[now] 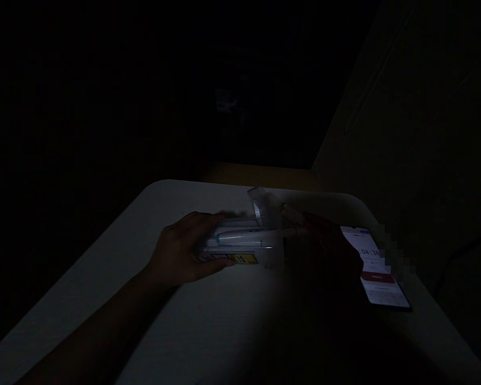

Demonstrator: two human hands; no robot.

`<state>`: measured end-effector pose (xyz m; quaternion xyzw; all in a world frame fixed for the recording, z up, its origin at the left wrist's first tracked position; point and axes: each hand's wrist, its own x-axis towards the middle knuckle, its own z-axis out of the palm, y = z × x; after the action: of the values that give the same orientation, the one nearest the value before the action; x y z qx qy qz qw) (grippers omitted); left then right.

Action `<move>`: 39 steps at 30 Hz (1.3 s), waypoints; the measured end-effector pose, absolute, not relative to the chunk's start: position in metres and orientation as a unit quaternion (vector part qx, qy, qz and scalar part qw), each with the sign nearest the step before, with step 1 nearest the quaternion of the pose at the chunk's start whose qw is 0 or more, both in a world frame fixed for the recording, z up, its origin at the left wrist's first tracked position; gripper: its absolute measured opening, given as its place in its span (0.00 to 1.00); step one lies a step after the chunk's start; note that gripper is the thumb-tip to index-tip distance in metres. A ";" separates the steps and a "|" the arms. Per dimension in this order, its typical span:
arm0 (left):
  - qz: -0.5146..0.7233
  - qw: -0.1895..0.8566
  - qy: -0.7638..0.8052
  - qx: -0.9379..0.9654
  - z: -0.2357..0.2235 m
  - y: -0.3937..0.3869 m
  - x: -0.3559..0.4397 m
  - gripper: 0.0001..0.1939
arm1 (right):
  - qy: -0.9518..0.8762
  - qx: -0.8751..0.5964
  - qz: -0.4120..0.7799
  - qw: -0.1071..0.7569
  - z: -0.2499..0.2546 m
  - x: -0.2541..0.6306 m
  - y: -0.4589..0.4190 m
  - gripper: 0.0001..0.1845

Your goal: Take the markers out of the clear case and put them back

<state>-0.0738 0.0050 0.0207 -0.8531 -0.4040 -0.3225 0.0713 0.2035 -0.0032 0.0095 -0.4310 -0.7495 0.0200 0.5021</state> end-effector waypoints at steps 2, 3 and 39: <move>-0.321 0.072 -0.406 -0.852 0.021 0.005 -0.074 0.36 | -0.745 -0.436 0.023 0.504 0.009 0.203 -0.003 0.18; -0.321 0.072 -0.407 -0.852 0.021 0.005 -0.074 0.36 | -0.742 -0.441 0.025 0.505 0.009 0.203 -0.003 0.18; -0.298 0.095 -0.403 -0.860 0.018 0.006 -0.076 0.35 | -0.766 -0.506 -0.032 0.395 0.010 0.211 0.007 0.16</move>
<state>-0.0765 0.0062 0.0179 -0.8600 -0.4028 -0.2985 0.0952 0.2108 0.0071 0.0097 -0.5062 -0.7658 -0.0321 0.3953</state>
